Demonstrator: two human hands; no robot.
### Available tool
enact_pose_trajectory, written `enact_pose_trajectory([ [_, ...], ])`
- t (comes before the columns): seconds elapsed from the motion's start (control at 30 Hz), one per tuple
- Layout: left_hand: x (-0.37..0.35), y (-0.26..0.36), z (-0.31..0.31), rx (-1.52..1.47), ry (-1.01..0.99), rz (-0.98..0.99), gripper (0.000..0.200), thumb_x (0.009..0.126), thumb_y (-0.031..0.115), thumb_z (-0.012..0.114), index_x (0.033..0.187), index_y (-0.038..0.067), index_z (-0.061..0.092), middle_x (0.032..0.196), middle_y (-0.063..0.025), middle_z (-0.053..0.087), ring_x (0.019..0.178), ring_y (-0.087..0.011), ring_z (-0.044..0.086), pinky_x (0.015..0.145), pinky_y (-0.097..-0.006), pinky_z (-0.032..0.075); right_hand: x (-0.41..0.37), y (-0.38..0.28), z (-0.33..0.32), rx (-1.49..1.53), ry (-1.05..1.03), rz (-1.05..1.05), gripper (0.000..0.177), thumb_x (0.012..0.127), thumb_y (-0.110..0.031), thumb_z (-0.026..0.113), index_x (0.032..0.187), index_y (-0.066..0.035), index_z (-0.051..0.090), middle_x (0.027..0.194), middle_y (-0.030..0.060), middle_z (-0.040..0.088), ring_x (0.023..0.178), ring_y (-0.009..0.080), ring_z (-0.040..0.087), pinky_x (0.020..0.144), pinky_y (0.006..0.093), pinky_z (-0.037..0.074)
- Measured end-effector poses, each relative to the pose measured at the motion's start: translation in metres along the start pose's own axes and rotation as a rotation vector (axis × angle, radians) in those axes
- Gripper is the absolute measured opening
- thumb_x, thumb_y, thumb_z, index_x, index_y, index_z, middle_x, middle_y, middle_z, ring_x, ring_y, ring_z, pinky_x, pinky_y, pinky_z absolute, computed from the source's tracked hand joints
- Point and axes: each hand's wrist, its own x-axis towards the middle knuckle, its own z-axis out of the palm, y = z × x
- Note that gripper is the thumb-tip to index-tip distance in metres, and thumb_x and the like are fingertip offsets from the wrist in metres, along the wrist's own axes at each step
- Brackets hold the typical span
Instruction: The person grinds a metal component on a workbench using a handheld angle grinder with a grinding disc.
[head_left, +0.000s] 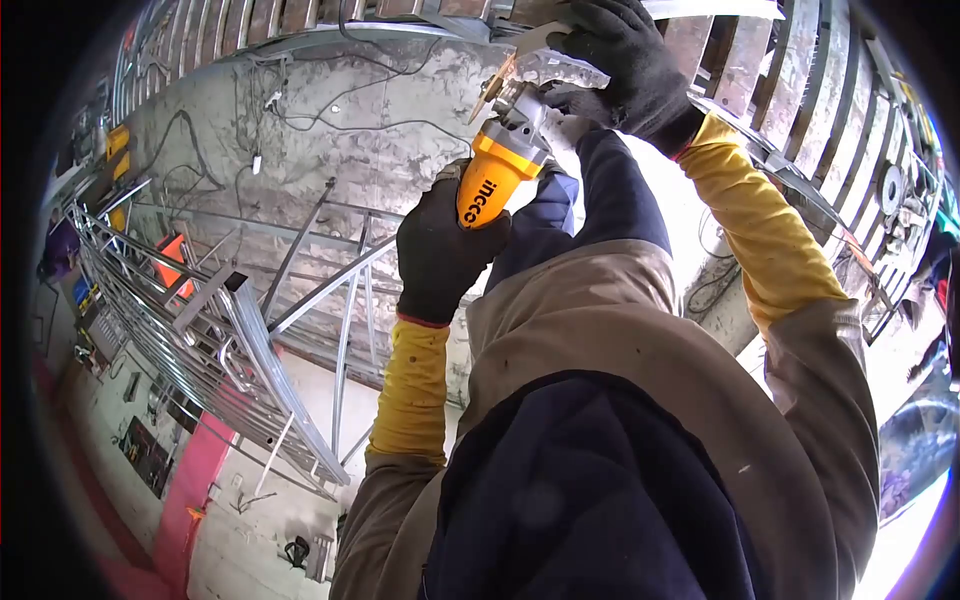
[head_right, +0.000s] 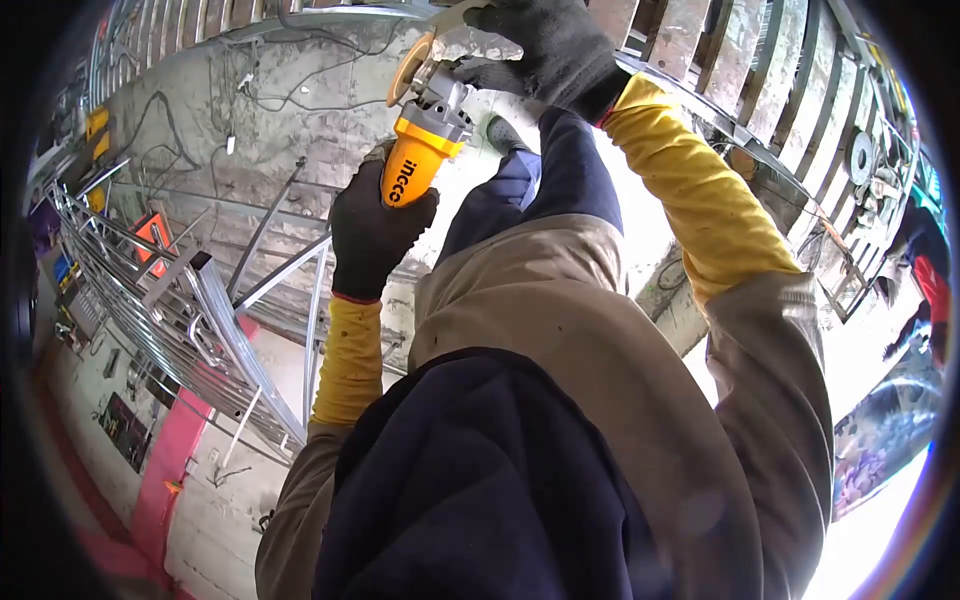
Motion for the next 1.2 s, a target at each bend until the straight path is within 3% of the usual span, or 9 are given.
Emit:
enact_pose_trajectory([
  [0.23,0.0,-0.002,0.003,0.013,-0.006,0.005,0.055,0.074,0.035,0.086,0.117,0.005,0.069,0.091,-0.0161,0.073,0.078,-0.0363,0.073,0.069,-0.0449,0.06,-0.002,0.002,0.003,0.003,0.018,-0.008,0.06,0.075,-0.049,0.088,0.108,-0.001,0.076,0.126,0.0275,0.063,0.123,0.0494,0.057,0.106,0.0598,0.046],
  [0.4,-0.001,0.004,0.003,-0.03,-0.023,-0.057,0.044,0.076,0.036,0.084,0.102,0.006,0.067,0.085,-0.0164,0.071,0.074,-0.0361,0.072,0.066,-0.0451,0.058,0.0,0.001,0.001,0.005,0.011,-0.018,0.058,0.076,-0.049,0.087,0.107,-0.001,0.076,0.126,0.0275,0.063,0.122,0.0496,0.058,0.105,0.0597,0.046],
  [0.6,-0.001,0.005,0.007,-0.04,-0.023,-0.076,0.042,0.077,0.037,0.083,0.097,0.005,0.066,0.082,-0.0165,0.07,0.072,-0.0357,0.072,0.064,-0.0443,0.057,0.0,-0.002,0.0,0.017,0.031,0.005,0.057,0.076,-0.047,0.088,0.107,-0.001,0.076,0.124,0.0273,0.064,0.121,0.0494,0.059,0.104,0.0589,0.047],
  [1.1,-0.002,0.009,0.005,0.044,0.021,0.016,0.043,0.078,0.036,0.083,0.103,0.005,0.067,0.085,-0.0166,0.071,0.074,-0.0371,0.072,0.066,-0.0453,0.058,0.001,-0.002,0.0,0.011,0.071,-0.035,0.056,0.075,-0.046,0.089,0.106,-0.001,0.076,0.123,0.0273,0.063,0.12,0.0494,0.06,0.104,0.059,0.047],
  [1.2,-0.004,0.006,0.007,-0.03,-0.025,-0.06,0.043,0.078,0.035,0.083,0.104,0.005,0.067,0.085,-0.0167,0.071,0.074,-0.0369,0.072,0.066,-0.0453,0.058,0.0,-0.002,-0.001,0.007,0.038,-0.018,0.056,0.076,-0.046,0.089,0.106,-0.001,0.076,0.124,0.0272,0.063,0.121,0.0494,0.059,0.105,0.059,0.046],
])
